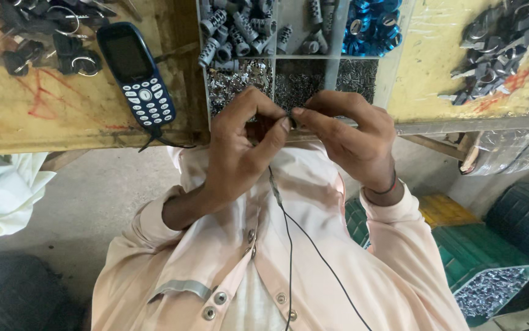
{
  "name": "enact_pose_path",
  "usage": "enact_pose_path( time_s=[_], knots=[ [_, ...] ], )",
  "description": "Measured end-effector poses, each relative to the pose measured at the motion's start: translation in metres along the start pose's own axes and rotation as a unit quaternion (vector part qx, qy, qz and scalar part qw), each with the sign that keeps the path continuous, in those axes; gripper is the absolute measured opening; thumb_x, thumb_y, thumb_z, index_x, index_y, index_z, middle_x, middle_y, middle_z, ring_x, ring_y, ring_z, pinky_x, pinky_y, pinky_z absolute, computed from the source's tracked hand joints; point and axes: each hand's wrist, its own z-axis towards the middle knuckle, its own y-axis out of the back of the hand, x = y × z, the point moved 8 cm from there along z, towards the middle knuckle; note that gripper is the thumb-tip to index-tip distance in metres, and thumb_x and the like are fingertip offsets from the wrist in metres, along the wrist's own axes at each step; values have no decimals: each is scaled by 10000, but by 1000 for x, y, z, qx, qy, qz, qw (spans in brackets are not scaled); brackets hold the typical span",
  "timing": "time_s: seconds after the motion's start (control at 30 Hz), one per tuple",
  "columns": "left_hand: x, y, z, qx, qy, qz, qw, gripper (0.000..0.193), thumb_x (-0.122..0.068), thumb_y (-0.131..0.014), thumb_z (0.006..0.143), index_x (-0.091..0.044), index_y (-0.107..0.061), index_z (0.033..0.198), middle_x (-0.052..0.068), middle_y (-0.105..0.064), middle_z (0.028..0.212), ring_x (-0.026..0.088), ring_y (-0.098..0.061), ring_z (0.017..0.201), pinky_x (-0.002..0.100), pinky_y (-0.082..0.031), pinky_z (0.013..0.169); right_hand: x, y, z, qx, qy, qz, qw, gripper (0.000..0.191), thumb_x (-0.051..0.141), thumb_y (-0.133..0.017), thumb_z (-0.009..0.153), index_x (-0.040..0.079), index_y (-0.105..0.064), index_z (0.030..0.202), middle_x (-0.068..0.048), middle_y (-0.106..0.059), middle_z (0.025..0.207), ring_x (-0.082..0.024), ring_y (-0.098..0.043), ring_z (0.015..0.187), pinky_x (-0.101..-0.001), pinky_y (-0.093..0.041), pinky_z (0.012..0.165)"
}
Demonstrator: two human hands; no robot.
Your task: The person sits at a workbench and assembles keys by hand, picking small metal key blades and plastic key heads from a compartment tray and pressing the parts together to join them, placing finished keys aside and repeating the assembly with new parts.
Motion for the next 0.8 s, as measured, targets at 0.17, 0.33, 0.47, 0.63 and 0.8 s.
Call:
enact_pose_path(
  time_s=[0.17, 0.33, 0.47, 0.63, 0.8],
  knots=[
    [-26, -8, -5, 4, -150, 36, 988, 291, -59, -745, 985, 16, -640, 1246, 173, -687, 1204, 240, -719, 1049, 332, -610, 907, 17, 4, 16, -43, -51, -23, 998, 332, -51, -871, 878, 15, -688, 1147, -130, -656, 1070, -211, -707, 860, -324, -587, 704],
    [-16, 3, -1, -4, -132, -6, 991, 165, 13, -794, 966, -15, -735, 1118, 136, -765, 1132, 209, -784, 992, 261, -639, 819, -24, 27, 26, 58, -150, 26, 987, 274, -90, -815, 898, 18, -709, 1127, -112, -706, 1029, -177, -722, 854, -287, -570, 697],
    [-17, -4, -3, 54, -180, 17, 982, 132, 19, -760, 967, -8, -728, 1091, 130, -765, 1101, 208, -779, 985, 298, -637, 876, -69, 54, 36, -72, -64, -336, 937, 254, 10, -903, 940, 24, -696, 1085, -116, -680, 1002, -262, -671, 832, -359, -508, 693],
    [-10, -13, 2, 85, -177, 12, 980, 155, 55, -704, 985, -20, -695, 1121, 123, -750, 1127, 203, -786, 929, 290, -654, 815, -97, 54, 30, -73, -120, -121, 983, 69, -128, -682, 1062, -81, -640, 1037, -162, -660, 1005, -223, -669, 824, -309, -487, 670],
    [-16, -14, 0, 88, -250, 137, 954, 279, 94, -703, 905, -11, -678, 1163, 156, -708, 1220, 301, -748, 1066, 380, -634, 897, -84, 30, 0, -16, -329, 293, 898, 93, 2, -568, 1051, 10, -589, 1141, -30, -657, 905, -84, -644, 737, -210, -538, 657]
  ],
)
